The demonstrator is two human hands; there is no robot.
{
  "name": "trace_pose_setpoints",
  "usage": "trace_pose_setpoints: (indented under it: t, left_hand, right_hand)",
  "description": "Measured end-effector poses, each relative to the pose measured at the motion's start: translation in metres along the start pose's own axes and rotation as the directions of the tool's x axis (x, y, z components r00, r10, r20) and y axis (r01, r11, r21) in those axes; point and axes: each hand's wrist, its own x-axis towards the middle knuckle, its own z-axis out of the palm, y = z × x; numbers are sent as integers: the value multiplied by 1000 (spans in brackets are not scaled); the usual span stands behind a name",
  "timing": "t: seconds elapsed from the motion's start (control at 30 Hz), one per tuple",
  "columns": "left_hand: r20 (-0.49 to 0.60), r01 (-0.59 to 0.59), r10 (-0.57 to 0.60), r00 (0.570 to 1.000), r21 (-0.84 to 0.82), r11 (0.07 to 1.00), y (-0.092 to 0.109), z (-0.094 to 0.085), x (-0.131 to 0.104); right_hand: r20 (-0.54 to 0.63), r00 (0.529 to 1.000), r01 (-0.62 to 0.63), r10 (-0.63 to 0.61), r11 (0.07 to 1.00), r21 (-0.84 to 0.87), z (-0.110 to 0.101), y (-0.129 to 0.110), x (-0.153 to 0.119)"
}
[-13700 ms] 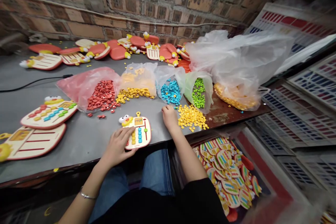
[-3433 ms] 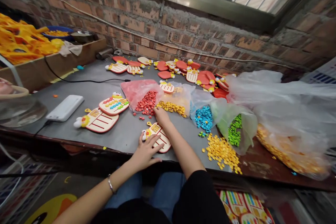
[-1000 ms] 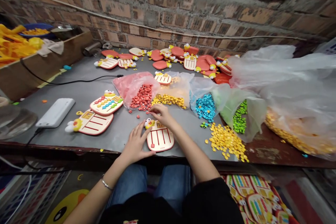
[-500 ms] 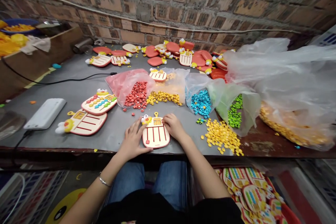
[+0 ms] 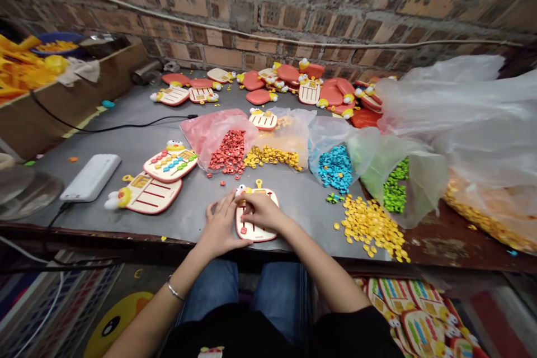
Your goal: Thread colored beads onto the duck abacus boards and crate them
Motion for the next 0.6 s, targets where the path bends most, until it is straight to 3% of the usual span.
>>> trace_pose_setpoints:
  t: [0.07, 0.1, 0.17, 0.23, 0.27, 0.33, 0.43, 0.5, 0.6]
  left_hand:
    - [13, 2, -2, 1000, 4, 1000, 0, -1, 0]
    - [17, 2, -2, 1000, 7, 1000, 1, -1, 1]
    - [14, -2, 2, 1000, 13, 1000, 1, 0, 1]
    - [0, -6, 6, 1000, 15, 1000, 1, 1, 1]
    - [-6, -8, 8, 1000, 14, 1000, 0, 2, 1]
    - [-16, -3, 3, 1000, 6, 1000, -1, 3, 1]
    - [-16, 9, -9, 1000, -2, 1000, -2, 5, 0]
    - [-13, 10, -10, 1000, 2, 1000, -2, 4, 0]
    - [-16, 2, -2, 1000, 14, 1000, -1, 2, 1]
  right_hand:
    - [80, 997, -16, 5, 991, 135, -6, 0, 6]
    - [59, 998, -21, 11, 985, 170, -9, 2, 11]
    - [-77, 997, -10, 21, 991, 131, -13, 5, 30]
    - [-177, 984, 11, -15, 1000, -25, -12, 7, 59]
    - [-155, 987, 34, -53, 992, -126, -9, 7, 75]
    - [4, 995, 96, -100, 945, -314, -1, 4, 105]
    - [195, 978, 155, -75, 885, -438, 6, -4, 132]
    - [156, 982, 164, -111, 907, -389, 1, -8, 131]
    - [-48, 983, 164, -177, 965, -206, -21, -10, 98]
